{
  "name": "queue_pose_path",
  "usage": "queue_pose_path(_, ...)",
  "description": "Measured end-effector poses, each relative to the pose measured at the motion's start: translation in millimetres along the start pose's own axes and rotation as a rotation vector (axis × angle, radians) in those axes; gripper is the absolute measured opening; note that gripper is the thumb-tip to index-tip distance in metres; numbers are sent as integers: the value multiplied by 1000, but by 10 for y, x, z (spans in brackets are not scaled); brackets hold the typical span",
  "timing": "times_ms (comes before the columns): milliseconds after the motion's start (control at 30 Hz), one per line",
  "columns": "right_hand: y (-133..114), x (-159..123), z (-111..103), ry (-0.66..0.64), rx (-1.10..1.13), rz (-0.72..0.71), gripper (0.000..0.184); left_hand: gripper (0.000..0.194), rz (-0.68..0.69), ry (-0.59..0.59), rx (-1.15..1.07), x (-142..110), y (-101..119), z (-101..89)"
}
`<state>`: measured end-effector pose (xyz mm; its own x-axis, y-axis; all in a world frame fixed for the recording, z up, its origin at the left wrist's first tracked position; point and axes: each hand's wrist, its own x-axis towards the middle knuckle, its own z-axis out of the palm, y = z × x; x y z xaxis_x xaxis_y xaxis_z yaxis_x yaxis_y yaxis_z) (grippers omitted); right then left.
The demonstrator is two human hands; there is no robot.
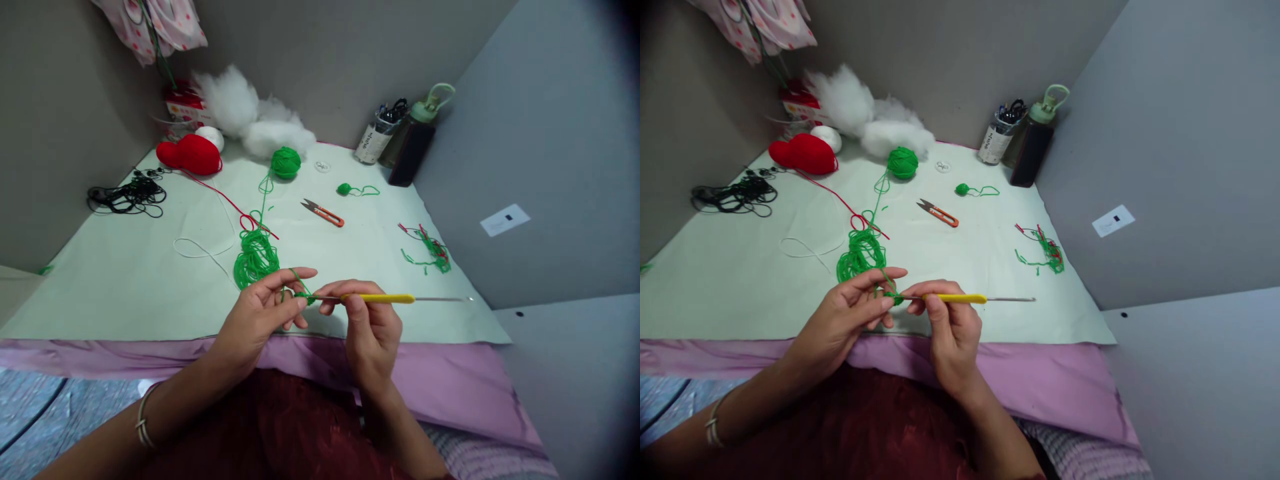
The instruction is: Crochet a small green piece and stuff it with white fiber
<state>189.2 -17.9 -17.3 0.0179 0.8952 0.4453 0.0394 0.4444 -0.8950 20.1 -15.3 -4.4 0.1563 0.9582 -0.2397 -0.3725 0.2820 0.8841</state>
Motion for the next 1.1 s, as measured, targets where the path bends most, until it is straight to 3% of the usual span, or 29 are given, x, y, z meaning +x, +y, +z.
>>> queue_pose_path(200,47,-46,17,-78,-368,-428,21,33,88,88,81,11,-6,34)
queue_pose_path(300,94,-59,22,-89,-473,-534,21,47,61,48,47,13,-18,50)
queue_pose_path(400,112,-67,18,-51,-403,-456,21,55,33,10,13,5,-18,48)
queue_pose_path(633,48,-55,49,90,-44,-185,22,41,29,-4,-12,-7,27,29)
queue_pose_path(800,37,-17,41,63,102,-35,20,36,21,-19,-52,-16,39,31)
queue_pose_path(933,16,-18,0,8,-23,-91,20,36,35,7,13,-20,42,32)
queue_pose_path(1100,-19,-38,-8,-65,-273,-319,20,33,127,88,161,-29,37,46)
